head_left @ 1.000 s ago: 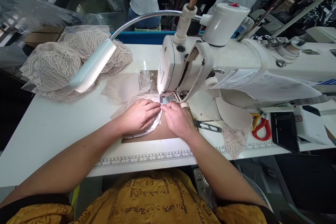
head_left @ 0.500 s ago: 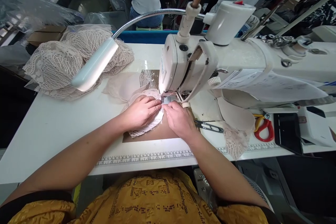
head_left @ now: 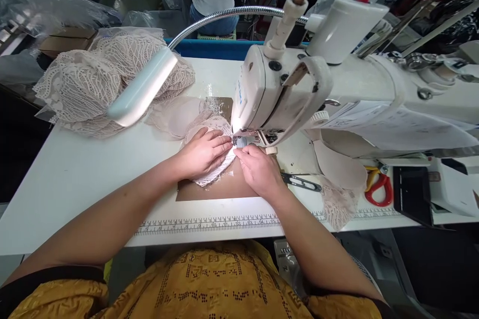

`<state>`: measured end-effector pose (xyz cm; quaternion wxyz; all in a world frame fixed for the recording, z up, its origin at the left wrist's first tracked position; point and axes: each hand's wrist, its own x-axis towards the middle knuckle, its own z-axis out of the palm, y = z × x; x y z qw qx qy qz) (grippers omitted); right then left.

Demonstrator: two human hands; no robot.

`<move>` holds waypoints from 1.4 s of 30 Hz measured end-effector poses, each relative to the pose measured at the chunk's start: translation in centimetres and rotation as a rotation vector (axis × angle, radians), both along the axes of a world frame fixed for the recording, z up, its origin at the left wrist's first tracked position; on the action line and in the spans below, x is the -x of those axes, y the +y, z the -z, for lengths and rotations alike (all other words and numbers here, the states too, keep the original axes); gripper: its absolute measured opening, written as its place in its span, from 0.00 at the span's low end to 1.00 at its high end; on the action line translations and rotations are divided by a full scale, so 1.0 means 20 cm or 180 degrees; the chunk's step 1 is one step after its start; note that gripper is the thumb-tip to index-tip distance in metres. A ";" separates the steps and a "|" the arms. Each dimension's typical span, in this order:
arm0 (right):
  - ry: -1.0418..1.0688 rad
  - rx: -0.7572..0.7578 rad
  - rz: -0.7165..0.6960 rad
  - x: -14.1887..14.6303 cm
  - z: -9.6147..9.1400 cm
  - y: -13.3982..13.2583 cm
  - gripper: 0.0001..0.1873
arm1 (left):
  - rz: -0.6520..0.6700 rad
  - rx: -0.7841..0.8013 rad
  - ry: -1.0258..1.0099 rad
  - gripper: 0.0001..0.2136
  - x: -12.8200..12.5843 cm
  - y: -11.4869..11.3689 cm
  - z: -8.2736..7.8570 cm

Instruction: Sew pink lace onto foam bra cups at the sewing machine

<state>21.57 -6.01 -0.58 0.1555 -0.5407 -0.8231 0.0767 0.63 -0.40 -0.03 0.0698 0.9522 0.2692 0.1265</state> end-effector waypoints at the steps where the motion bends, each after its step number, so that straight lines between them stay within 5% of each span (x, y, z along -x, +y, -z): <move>1: -0.0023 -0.0001 -0.0005 0.00 0.00 0.00 0.20 | -0.0028 0.0013 0.0002 0.19 0.00 0.00 0.00; 9: -0.0061 0.0044 -0.0006 0.00 0.00 0.01 0.21 | -0.0334 0.0027 0.0161 0.21 0.02 0.00 0.01; 18: 0.0238 0.0016 0.0091 -0.01 0.00 0.00 0.19 | 0.0125 0.0110 -0.0158 0.23 0.04 -0.03 -0.02; 23: 0.0296 0.0058 0.0102 -0.01 -0.01 0.00 0.18 | -0.0122 0.0127 -0.0217 0.13 0.04 -0.04 -0.01; 32: 0.0146 -0.0009 -0.0078 -0.01 0.00 0.00 0.20 | -0.0218 0.0611 -0.0530 0.14 0.04 -0.01 -0.03; 37: -0.0244 -0.0025 -0.0153 0.00 -0.01 -0.01 0.22 | -0.0101 0.0693 -0.0510 0.13 0.05 -0.01 -0.05; 42: -0.0475 0.0050 -0.0052 0.02 -0.02 -0.03 0.22 | 0.0329 0.0261 -0.0264 0.20 0.07 -0.01 -0.01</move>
